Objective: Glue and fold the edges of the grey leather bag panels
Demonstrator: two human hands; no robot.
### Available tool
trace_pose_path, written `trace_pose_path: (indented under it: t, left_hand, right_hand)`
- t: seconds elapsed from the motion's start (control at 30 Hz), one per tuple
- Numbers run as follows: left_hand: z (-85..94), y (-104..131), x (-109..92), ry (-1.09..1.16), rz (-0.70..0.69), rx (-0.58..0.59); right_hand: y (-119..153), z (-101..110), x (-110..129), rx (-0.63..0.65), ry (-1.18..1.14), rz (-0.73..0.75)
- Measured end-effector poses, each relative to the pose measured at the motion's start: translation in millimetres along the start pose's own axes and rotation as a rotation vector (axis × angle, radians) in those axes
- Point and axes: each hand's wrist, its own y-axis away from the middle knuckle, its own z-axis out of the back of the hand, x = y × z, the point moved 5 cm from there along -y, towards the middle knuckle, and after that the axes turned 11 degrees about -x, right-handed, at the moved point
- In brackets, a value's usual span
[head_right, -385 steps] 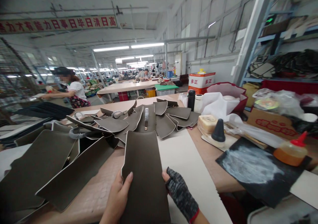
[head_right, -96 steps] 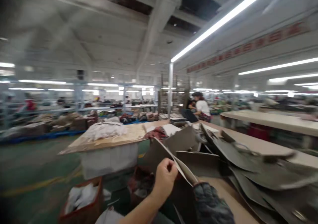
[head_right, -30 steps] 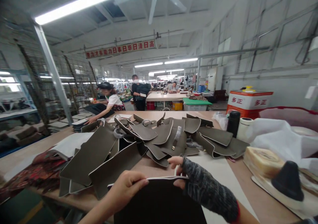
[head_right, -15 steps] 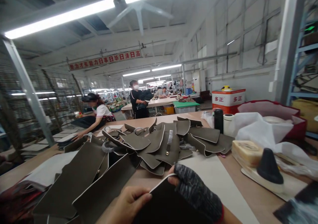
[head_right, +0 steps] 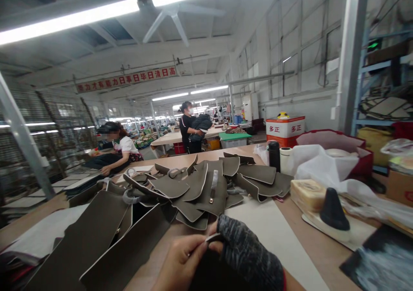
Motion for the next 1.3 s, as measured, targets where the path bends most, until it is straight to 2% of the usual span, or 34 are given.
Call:
trace_pose_path:
  t: [0.1,0.2,0.3,0.43,0.5,0.57,0.67,0.87,0.93,1.03,1.17,1.3]
  left_hand:
    - [-1.7,-1.7,0.2,0.014,-0.010,0.016]
    - [4.2,-3.1,11.0,0.008,0.033,0.044]
    - [14.3,-1.9,29.8,-0.007,0.082,0.099]
    - [27.2,-0.6,49.5,0.009,0.118,0.146]
    - [30.9,-0.3,50.0,0.027,0.131,0.152]
    - [32.3,0.6,42.1,0.028,0.106,0.138]
    - [33.7,3.7,18.1,-0.055,-0.067,0.043]
    - [39.4,18.4,-37.9,-0.243,-0.676,-0.239]
    - [40.7,23.0,-51.9,-0.282,-0.823,-0.297]
    - [38.7,27.5,-67.7,-0.328,-0.951,-0.343]
    - [26.1,30.7,-81.3,-0.376,-1.033,-0.363]
    - [10.5,29.5,-94.7,-0.383,-1.090,-0.352]
  right_hand:
    - [2.3,6.6,5.3,-0.018,0.078,0.029]
    - [7.0,28.1,1.0,-0.181,0.095,0.004]
    - [17.9,55.0,-4.2,-0.344,0.121,0.015]
    - [38.6,86.6,-1.4,-0.473,0.214,0.047]
    - [49.9,100.0,1.3,-0.538,0.248,0.070]
    - [61.1,112.7,-0.4,-0.613,0.265,0.071]
    - [77.6,127.7,-10.9,-0.670,0.300,0.064]
    - [112.6,145.9,-35.2,-0.668,0.400,0.004]
    - [119.0,147.5,-40.9,-0.645,0.443,-0.003]
    - [119.0,141.9,-44.7,-0.632,0.531,0.057]
    - [104.3,103.0,-30.7,-0.476,0.764,0.264]
    - [91.3,65.6,-0.6,-0.436,0.808,0.259]
